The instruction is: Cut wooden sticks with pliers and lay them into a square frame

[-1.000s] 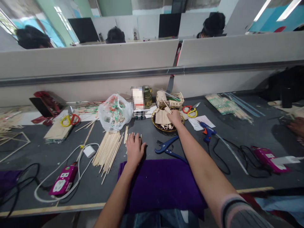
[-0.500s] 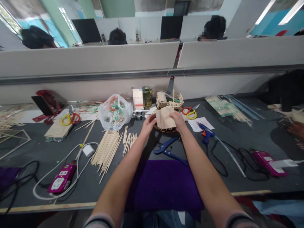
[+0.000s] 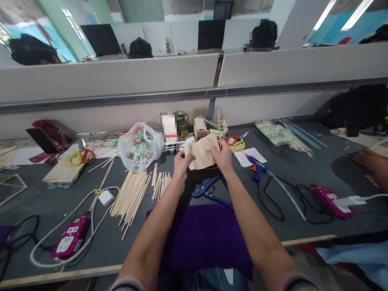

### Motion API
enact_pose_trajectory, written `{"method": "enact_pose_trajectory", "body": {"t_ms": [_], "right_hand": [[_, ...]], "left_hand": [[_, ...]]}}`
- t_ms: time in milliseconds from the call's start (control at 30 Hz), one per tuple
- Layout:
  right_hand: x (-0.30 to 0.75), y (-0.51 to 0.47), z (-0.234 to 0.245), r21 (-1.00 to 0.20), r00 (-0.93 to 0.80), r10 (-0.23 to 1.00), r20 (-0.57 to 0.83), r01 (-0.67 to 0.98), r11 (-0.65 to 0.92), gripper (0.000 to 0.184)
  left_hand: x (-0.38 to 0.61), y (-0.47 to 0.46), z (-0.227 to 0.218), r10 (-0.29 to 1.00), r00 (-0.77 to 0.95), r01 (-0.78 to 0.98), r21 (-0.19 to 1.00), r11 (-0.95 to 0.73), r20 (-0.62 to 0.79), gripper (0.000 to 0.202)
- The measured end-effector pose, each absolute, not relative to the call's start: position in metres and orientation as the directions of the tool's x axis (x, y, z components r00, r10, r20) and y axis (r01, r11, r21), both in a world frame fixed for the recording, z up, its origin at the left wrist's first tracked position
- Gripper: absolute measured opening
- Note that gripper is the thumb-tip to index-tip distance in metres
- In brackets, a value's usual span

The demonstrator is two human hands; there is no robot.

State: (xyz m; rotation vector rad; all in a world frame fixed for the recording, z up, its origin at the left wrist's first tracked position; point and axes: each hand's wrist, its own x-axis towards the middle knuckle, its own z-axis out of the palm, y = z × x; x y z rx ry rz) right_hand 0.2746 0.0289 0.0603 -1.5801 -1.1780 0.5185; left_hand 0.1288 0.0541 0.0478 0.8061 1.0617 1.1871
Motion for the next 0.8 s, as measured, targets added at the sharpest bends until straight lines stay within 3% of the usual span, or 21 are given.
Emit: {"method": "enact_pose_trajectory", "body": {"t_ms": [100, 200, 300, 400, 567, 633, 700, 800], "right_hand": [[0.26, 0.019, 0.058, -0.788, 0.298, 0.857, 0.42, 0.588, 0.182, 0.015], [0.243, 0.01, 0.055, -0.839, 0.106, 0.9, 0.423, 0.422, 0.344, 0.026], [0.233, -0.001, 0.054, -0.911, 0.041, 0.927, 0.373, 0.208, 0.357, 0.032], [0.232, -0.013, 0.052, -0.933, 0.053, 0.935, 0.35, 0.11, 0.343, 0.03], [0.244, -0.025, 0.043, -0.961, 0.317, 0.919, 0.235, 0.219, 0.171, 0.039], [0.249, -0.028, 0.038, -0.967, 0.229, 0.958, 0.171, 0.225, 0.119, 0.043], [0.251, -0.032, 0.036, -0.953, 0.17, 0.975, 0.143, 0.291, 0.089, 0.033], [0.248, -0.042, 0.037, -0.816, 0.221, 0.923, 0.315, 0.559, 0.145, 0.015]], "left_hand": [[0.128, 0.044, 0.055, 0.99, 0.024, -0.375, 0.917, 0.136, -0.137, 0.037], [0.128, 0.028, 0.064, 0.982, 0.125, -0.486, 0.854, 0.185, -0.141, 0.042], [0.127, 0.014, 0.065, 0.987, 0.093, -0.515, 0.842, 0.16, -0.131, 0.047], [0.126, 0.007, 0.06, 0.996, 0.006, -0.537, 0.84, 0.079, -0.09, 0.049], [0.118, -0.006, 0.054, 0.993, 0.01, -0.556, 0.825, 0.101, -0.115, 0.049], [0.114, -0.012, 0.052, 0.993, 0.053, -0.511, 0.851, 0.12, -0.108, 0.048], [0.11, -0.017, 0.048, 0.996, 0.031, -0.443, 0.892, 0.093, -0.088, 0.042], [0.106, -0.022, 0.039, 0.995, -0.04, -0.337, 0.939, 0.071, -0.09, 0.037]]}}
